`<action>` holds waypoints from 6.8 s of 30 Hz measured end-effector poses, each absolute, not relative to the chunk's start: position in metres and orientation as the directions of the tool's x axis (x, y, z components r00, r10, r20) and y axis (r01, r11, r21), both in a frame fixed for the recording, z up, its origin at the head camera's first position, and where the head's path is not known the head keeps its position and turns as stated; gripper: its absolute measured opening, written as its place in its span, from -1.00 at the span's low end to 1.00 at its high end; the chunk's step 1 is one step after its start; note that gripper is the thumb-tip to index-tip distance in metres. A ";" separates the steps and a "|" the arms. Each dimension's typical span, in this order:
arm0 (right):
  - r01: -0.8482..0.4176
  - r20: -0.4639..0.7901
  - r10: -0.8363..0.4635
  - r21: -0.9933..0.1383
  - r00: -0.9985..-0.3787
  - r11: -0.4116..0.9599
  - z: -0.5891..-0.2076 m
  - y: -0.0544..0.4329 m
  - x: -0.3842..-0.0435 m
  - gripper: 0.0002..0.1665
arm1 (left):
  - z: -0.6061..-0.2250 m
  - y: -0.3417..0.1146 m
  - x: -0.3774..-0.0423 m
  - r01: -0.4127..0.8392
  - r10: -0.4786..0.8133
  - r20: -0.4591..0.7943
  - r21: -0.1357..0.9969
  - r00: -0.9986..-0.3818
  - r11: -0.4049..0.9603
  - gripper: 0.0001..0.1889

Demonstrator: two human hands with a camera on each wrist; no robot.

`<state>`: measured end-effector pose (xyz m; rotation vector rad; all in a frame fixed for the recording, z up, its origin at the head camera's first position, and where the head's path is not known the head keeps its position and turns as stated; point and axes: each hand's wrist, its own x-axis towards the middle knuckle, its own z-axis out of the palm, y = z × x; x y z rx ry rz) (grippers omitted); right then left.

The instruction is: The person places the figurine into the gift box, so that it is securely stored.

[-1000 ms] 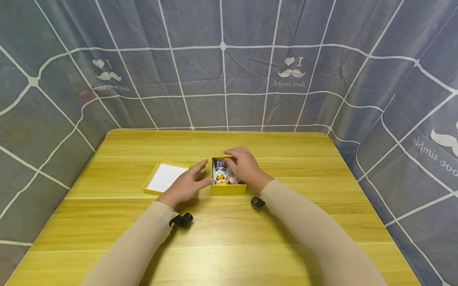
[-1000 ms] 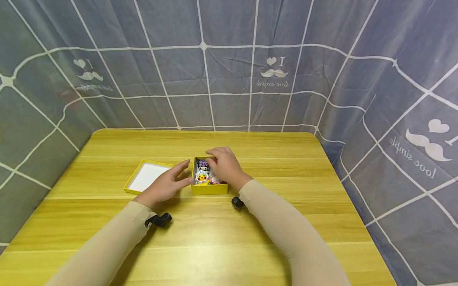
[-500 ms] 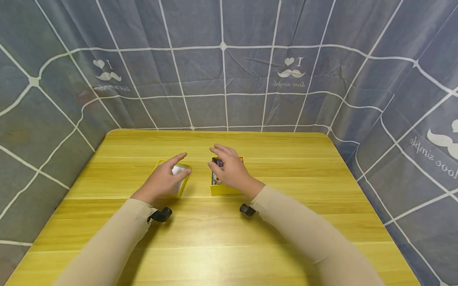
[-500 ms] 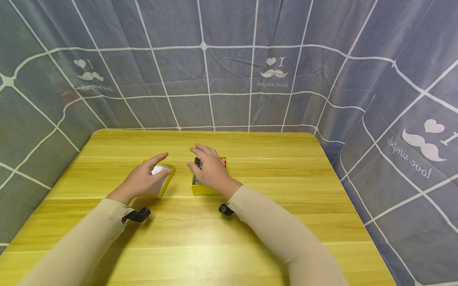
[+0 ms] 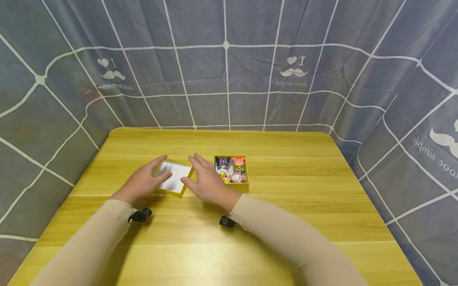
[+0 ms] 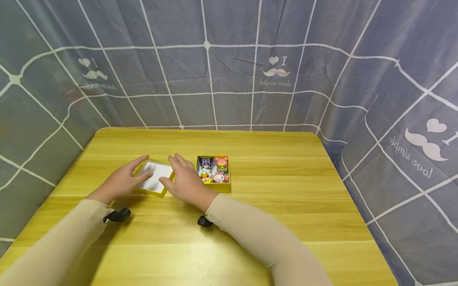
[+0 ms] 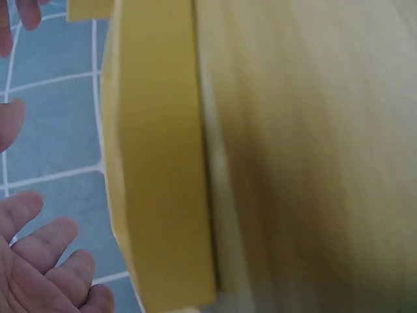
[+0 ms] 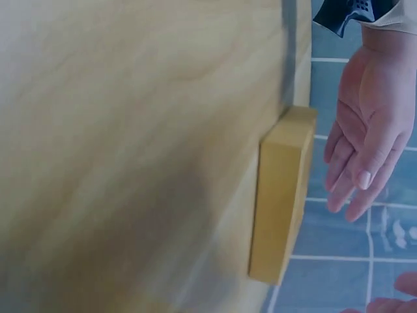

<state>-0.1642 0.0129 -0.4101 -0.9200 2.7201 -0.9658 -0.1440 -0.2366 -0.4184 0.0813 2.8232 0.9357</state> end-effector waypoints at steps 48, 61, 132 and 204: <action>-0.299 -0.298 -0.419 -0.374 -0.858 0.878 -0.446 -0.038 -0.158 0.10 | -0.444 -0.278 -0.132 -0.028 0.144 -0.228 0.615 -0.963 0.788 0.03; -0.301 -0.300 -0.419 -0.367 -0.857 0.880 -0.445 -0.038 -0.155 0.08 | -0.448 -0.278 -0.131 -0.033 0.147 -0.221 0.649 -0.964 0.760 0.03; -0.263 -0.205 -0.409 -0.502 -0.889 0.824 -0.453 -0.038 -0.158 0.10 | -0.449 -0.267 -0.118 -0.089 0.071 -0.192 0.714 -0.979 0.695 -0.01; -0.272 0.077 -0.401 -0.847 -0.913 0.458 -0.376 0.133 -0.190 -0.21 | -0.398 -0.123 -0.149 0.099 0.029 0.095 0.902 -0.995 0.421 -0.18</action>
